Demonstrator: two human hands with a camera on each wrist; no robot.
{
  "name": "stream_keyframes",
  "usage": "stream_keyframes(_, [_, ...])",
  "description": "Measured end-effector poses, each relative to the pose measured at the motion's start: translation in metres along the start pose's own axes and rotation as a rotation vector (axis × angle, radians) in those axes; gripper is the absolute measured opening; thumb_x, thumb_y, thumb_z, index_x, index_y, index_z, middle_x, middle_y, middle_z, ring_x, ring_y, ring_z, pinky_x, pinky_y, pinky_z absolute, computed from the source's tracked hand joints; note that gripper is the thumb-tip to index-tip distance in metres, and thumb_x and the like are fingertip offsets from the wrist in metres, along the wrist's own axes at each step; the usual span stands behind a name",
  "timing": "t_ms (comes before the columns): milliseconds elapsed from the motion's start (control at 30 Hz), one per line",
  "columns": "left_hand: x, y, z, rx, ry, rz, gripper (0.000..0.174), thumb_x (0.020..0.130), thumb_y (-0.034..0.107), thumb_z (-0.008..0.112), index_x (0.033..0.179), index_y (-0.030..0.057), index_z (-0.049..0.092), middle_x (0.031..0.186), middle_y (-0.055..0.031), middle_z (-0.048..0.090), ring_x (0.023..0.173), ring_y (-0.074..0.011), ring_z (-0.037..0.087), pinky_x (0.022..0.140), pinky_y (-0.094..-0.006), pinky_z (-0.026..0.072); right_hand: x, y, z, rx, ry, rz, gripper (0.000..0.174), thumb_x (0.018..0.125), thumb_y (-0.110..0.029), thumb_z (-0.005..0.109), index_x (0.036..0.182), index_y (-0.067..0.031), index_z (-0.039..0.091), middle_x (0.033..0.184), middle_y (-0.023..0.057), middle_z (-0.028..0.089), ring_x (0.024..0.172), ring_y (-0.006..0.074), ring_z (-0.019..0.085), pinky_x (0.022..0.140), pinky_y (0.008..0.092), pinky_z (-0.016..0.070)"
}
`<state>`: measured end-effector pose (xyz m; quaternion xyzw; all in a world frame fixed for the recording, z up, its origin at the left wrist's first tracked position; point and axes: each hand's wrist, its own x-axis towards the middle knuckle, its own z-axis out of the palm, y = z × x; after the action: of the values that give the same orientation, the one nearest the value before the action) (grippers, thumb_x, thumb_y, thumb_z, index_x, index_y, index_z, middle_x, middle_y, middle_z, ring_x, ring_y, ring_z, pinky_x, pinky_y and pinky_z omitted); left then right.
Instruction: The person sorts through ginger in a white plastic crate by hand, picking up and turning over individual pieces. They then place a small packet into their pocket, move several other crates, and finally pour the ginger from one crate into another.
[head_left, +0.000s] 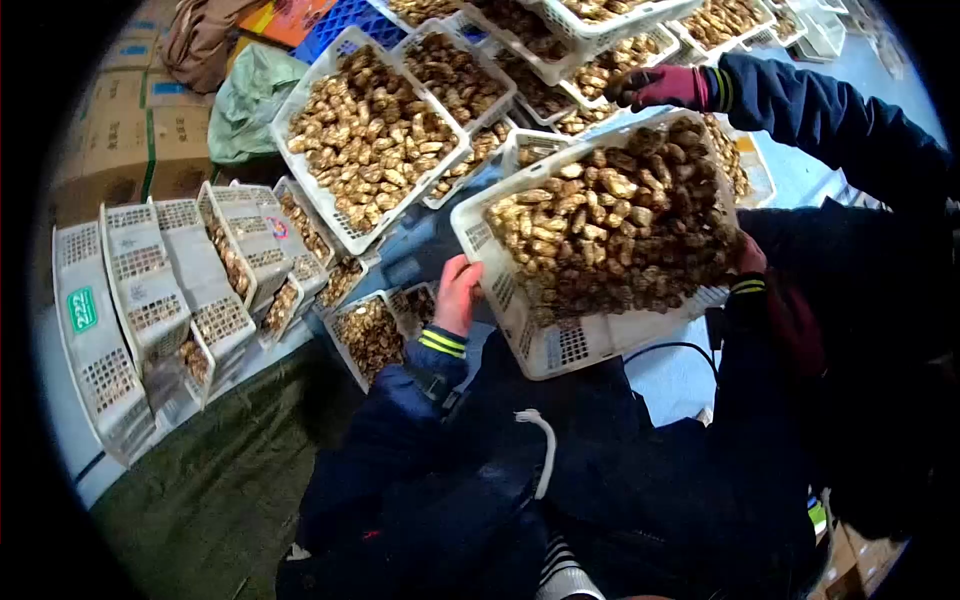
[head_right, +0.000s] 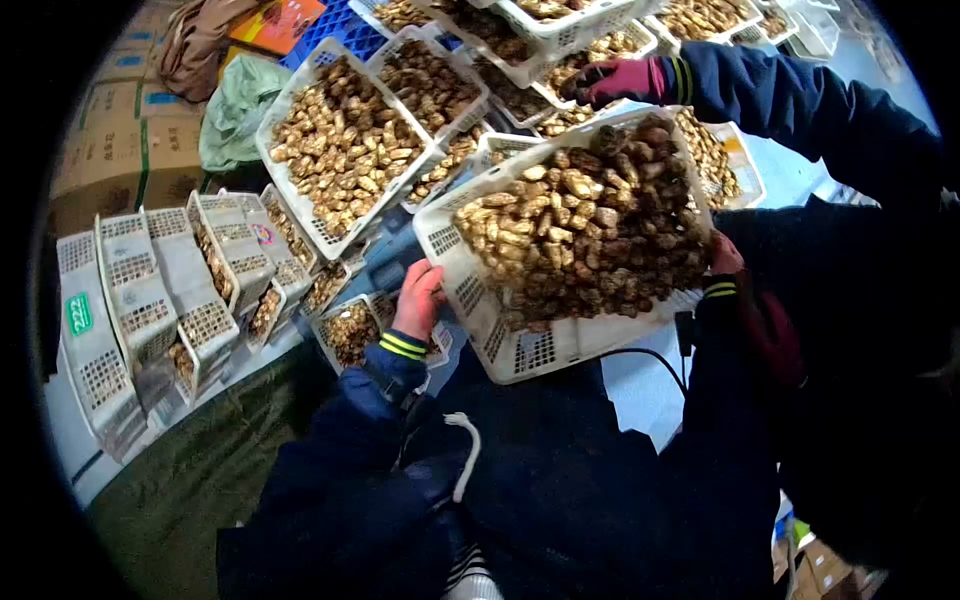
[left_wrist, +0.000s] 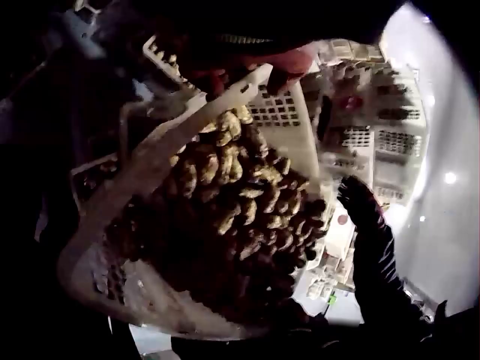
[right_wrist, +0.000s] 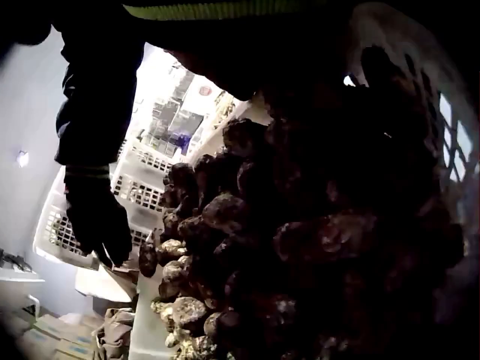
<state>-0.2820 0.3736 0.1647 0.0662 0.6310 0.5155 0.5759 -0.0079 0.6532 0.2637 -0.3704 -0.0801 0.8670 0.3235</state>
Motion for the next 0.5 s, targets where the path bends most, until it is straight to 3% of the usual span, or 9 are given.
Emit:
stream_keyframes(33, [0.004,-0.004,0.004,0.023,-0.136,0.042,0.029,0.086,0.02,0.052,0.111,0.0058,0.051,0.099,-0.0033,0.059,0.086,-0.0139,0.056,0.073,-0.028,0.045,0.055,-0.008,-0.011,-0.236,-0.062,-0.063,0.044,0.094,-0.027,0.039,0.131,-0.0037,0.036,0.122,0.0119,0.05,0.106,0.0268,0.051,0.097,0.0361,0.0383])
stream_keyframes(67, [0.014,-0.015,0.005,0.051,-0.1,-0.055,0.031,0.086,0.022,0.053,0.112,0.0062,0.05,0.099,-0.0028,0.059,0.087,-0.0147,0.056,0.073,-0.0292,0.0451,0.103,-0.012,-0.01,-0.488,-0.082,-0.155,0.043,0.094,-0.027,0.039,0.13,-0.0035,0.036,0.121,0.0118,0.051,0.105,0.0266,0.052,0.096,0.036,0.0385])
stream_keyframes(100, [0.008,-0.011,0.022,0.001,-0.021,-0.041,0.035,0.085,0.022,0.055,0.115,0.006,0.048,0.102,-0.003,0.057,0.089,-0.0141,0.054,0.075,-0.029,0.0438,0.132,-0.013,-0.014,-0.704,-0.064,-0.213,0.043,0.094,-0.027,0.039,0.129,-0.0033,0.037,0.12,0.0118,0.051,0.104,0.0263,0.052,0.096,0.0358,0.0387])
stream_keyframes(167, [0.022,-0.036,0.022,0.049,-0.066,-0.022,0.043,0.084,0.022,0.057,0.121,0.006,0.043,0.107,-0.0038,0.055,0.092,-0.0132,0.052,0.078,-0.0279,0.0419,0.148,-0.01,-0.044,-1.135,-0.005,-0.263,0.042,0.094,-0.027,0.039,0.128,-0.003,0.038,0.118,0.0117,0.052,0.102,0.0259,0.052,0.094,0.0355,0.039])
stream_keyframes(233, [0.026,-0.044,0.031,0.03,-0.054,-0.054,0.047,0.084,0.022,0.057,0.125,0.0062,0.04,0.109,-0.004,0.054,0.093,-0.013,0.051,0.079,-0.0275,0.041,0.119,-0.01,-0.095,-1.437,0.013,-0.281,0.041,0.094,-0.027,0.039,0.127,-0.0026,0.038,0.116,0.0117,0.052,0.1,0.0255,0.052,0.093,0.0352,0.0393])
stream_keyframes(367, [0.022,-0.032,0.038,0.035,-0.069,-0.118,0.057,0.084,0.023,0.058,0.132,0.0052,0.033,0.112,-0.0045,0.053,0.095,-0.0132,0.051,0.083,-0.0277,0.0397,0.005,-0.019,-0.211,-1.665,0.107,-0.158,0.039,0.094,-0.027,0.039,0.124,-0.002,0.04,0.112,0.0115,0.053,0.097,0.0246,0.053,0.091,0.0345,0.0399])
stream_keyframes(400, [0.027,-0.038,0.034,-0.056,-0.118,-0.126,0.057,0.083,0.024,0.06,0.13,0.0048,0.035,0.116,-0.0076,0.05,0.102,-0.0172,0.049,0.086,-0.0325,0.0402,-0.02,-0.022,-0.233,-1.699,0.137,-0.123,0.039,0.094,-0.027,0.039,0.123,-0.0018,0.04,0.111,0.0115,0.054,0.096,0.0244,0.053,0.09,0.0344,0.0401])
stream_keyframes(500, [0.031,-0.031,0.023,-0.089,-0.139,-0.234,0.056,0.082,0.027,0.06,0.129,0.0045,0.037,0.116,-0.0075,0.05,0.104,-0.018,0.048,0.086,-0.034,0.0403,-0.036,-0.016,-0.248,-1.765,0.169,-0.108,0.038,0.094,-0.027,0.04,0.121,-0.0013,0.042,0.108,0.0114,0.055,0.093,0.0238,0.053,0.088,0.0339,0.0405])
